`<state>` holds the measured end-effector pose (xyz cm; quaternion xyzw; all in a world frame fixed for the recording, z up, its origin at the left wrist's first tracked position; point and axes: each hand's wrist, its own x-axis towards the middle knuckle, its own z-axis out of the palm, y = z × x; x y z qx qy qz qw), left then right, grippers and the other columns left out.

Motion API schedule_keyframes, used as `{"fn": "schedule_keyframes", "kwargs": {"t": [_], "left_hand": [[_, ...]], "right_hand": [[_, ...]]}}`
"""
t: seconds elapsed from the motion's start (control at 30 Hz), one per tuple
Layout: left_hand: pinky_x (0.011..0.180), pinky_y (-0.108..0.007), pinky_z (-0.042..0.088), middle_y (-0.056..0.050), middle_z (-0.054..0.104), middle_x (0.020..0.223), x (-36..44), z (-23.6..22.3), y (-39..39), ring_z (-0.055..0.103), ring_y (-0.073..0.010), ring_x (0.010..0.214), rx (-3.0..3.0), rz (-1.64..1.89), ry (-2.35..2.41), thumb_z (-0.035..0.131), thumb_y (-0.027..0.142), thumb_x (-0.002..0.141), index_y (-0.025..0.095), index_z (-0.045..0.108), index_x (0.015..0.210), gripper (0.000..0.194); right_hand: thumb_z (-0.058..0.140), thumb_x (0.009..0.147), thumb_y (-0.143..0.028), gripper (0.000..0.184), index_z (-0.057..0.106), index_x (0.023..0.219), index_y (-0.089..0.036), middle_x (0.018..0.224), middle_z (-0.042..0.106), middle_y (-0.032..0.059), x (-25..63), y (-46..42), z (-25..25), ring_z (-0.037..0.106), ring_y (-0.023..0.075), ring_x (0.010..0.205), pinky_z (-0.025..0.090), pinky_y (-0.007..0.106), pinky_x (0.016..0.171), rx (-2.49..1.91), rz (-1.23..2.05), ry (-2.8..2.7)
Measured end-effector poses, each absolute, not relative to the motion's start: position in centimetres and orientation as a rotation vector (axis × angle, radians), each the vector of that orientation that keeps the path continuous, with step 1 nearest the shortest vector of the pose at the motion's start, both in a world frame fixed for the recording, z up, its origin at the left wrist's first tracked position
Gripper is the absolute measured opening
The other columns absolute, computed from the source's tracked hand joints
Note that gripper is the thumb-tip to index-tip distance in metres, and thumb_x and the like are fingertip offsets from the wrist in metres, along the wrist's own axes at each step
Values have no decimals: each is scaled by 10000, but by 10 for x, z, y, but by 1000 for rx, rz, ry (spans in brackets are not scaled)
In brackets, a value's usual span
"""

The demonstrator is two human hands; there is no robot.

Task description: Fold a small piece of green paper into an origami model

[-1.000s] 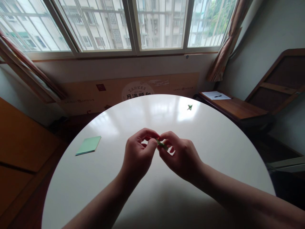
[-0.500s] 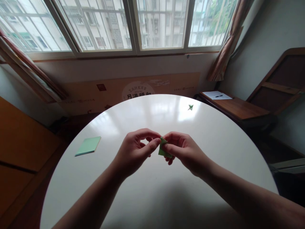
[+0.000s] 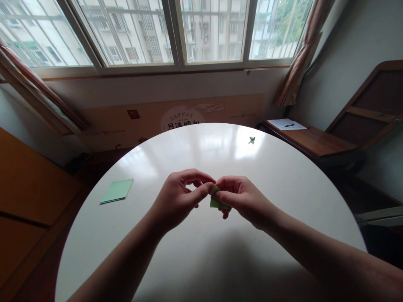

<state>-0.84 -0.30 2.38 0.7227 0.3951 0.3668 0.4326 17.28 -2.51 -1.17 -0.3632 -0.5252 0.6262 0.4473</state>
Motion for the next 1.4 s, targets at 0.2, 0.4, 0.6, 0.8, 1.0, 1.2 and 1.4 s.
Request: {"fn": "schedule_keyframes", "kwargs": {"t": [0.2, 0.4, 0.6, 0.8, 1.0, 1.2, 1.4], "left_hand": [[401, -190, 500, -30, 692, 705, -10, 22, -1, 565, -116, 518, 1819, 926, 1085, 689, 309, 840, 148, 743, 830, 170], [418, -211, 506, -44, 706, 776, -16, 21, 2, 595, -133, 547, 1979, 986, 1176, 643, 357, 891, 155, 728, 904, 220], [505, -209, 496, -55, 702, 829, -19, 31, 0, 643, -158, 686, 2192, 841, 1037, 646, 313, 895, 167, 740, 878, 174], [566, -229, 444, -34, 648, 796, -21, 30, 1, 589, -141, 673, 2406, 748, 966, 576, 257, 936, 173, 664, 792, 189], [669, -280, 428, -34, 615, 855, -21, 24, 3, 559, -165, 717, 2566, 659, 1040, 475, 238, 979, 188, 586, 834, 190], [647, -292, 436, -34, 598, 838, -18, 23, 2, 558, -172, 682, 2535, 701, 1162, 423, 275, 991, 192, 552, 804, 242], [531, -267, 475, -41, 658, 782, -17, 21, 2, 595, -163, 596, 2304, 881, 1219, 455, 326, 973, 186, 621, 846, 252]], "right_hand": [[637, 750, -148, 118, 711, 841, -144, 678, 664, 7, 173, -27, -10, 583, 118, 576, 501, 222, 485, -967, 1523, -1327], [653, 759, -184, 89, 701, 823, -143, 677, 662, 6, 173, -26, -8, 574, 111, 556, 511, 226, 488, -1001, 1551, -1304], [680, 777, -227, 102, 700, 819, -137, 661, 657, 6, 175, -24, -9, 581, 111, 557, 509, 219, 489, -990, 1606, -1303], [633, 807, -193, 88, 703, 834, -146, 665, 667, 7, 177, -24, -11, 601, 116, 572, 516, 222, 512, -1025, 1650, -1422], [650, 797, -197, 98, 713, 853, -147, 657, 658, 9, 178, -23, -10, 597, 122, 570, 516, 226, 506, -1050, 1614, -1441], [627, 803, -184, 98, 711, 850, -163, 605, 627, -7, 178, -21, -12, 576, 119, 530, 506, 225, 482, -1130, 1588, -1437], [667, 823, -261, 104, 673, 825, -158, 644, 640, 4, 179, -19, -11, 592, 121, 545, 497, 211, 461, -1109, 1615, -1377]]}}
